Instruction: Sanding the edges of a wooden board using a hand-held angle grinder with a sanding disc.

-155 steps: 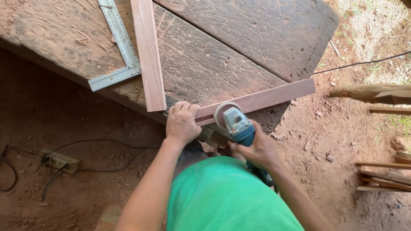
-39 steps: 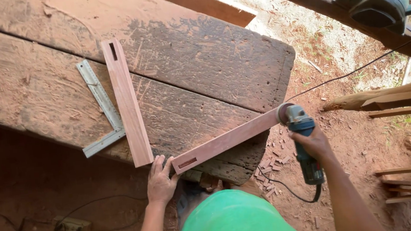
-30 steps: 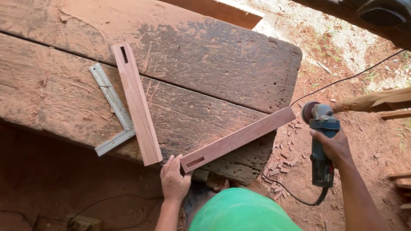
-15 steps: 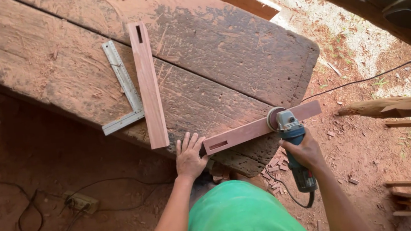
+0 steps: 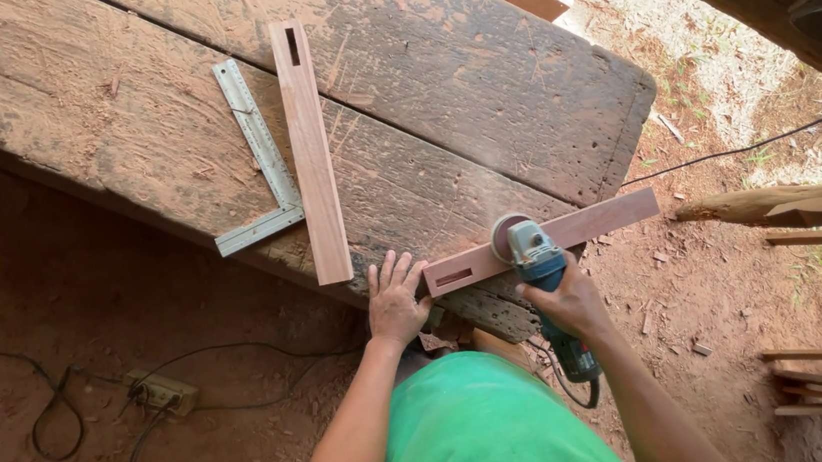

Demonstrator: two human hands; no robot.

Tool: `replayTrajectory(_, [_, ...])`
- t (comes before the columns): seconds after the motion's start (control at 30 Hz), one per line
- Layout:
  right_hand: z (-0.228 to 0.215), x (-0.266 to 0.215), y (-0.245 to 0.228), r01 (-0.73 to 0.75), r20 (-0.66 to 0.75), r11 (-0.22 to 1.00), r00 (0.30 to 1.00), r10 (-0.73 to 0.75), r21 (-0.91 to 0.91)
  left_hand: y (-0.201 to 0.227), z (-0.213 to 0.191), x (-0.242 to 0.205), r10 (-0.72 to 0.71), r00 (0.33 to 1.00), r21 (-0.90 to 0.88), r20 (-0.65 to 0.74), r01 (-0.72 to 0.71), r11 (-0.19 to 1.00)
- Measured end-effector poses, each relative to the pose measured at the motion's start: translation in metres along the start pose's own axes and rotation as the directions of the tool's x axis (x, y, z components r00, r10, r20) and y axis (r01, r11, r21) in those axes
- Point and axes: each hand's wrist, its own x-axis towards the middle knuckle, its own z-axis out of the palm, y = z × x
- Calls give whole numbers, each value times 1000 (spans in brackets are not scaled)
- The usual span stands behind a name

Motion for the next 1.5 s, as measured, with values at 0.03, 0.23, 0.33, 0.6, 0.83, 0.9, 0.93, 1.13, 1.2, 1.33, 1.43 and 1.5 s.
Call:
replayTrajectory(0.03, [5,-5,-7,-1,-3,1000,1000,1,0,-1,1,0,3,1000,-1,0,-3,1000])
replayTrajectory(0.23, [20,-29,-31,55,100,998,994,-52,-19,-3,0,1,2,1000,-23,-9,-3,1000])
replayTrajectory(0.33, [18,-27,-20,92,124,994,989,-84,-63,-3,0,0,1,1000,-18,-2,-1,1000])
replayTrajectory(0.6, [-28,-1,8,-115,-61,993,992,112,-39,-4,9,0,5,998,21,-58,-4,1000])
replayTrajectory(0.83, [-78,12,19,-222,-173,969,956,238,104,-2,9,0,38,992,43,-118,-34,999])
replayTrajectory(0.9, [-85,26,44,-224,-309,954,910,278,200,-3,9,0,38,990,18,-139,-36,999])
replayTrajectory(0.93, [-86,26,47,-223,-308,952,909,280,209,-3,5,3,44,989,26,-139,-41,999])
replayTrajectory(1.13, [-70,-6,20,-250,-218,948,932,291,197,-11,9,2,92,986,60,-140,-84,995])
replayTrajectory(1.2, [-58,-16,10,-236,-169,955,949,266,179,-13,10,2,92,989,58,-112,-85,995])
replayTrajectory(1.33, [-34,-10,26,-265,-107,954,954,281,141,-15,14,3,97,993,60,-74,-92,994])
replayTrajectory(1.43, [-24,-16,19,-273,-103,958,954,281,85,-16,14,2,112,992,64,-66,-108,992])
replayTrajectory(1.5, [-17,-17,21,-273,-107,961,955,277,47,-16,13,2,104,992,45,-69,-101,994])
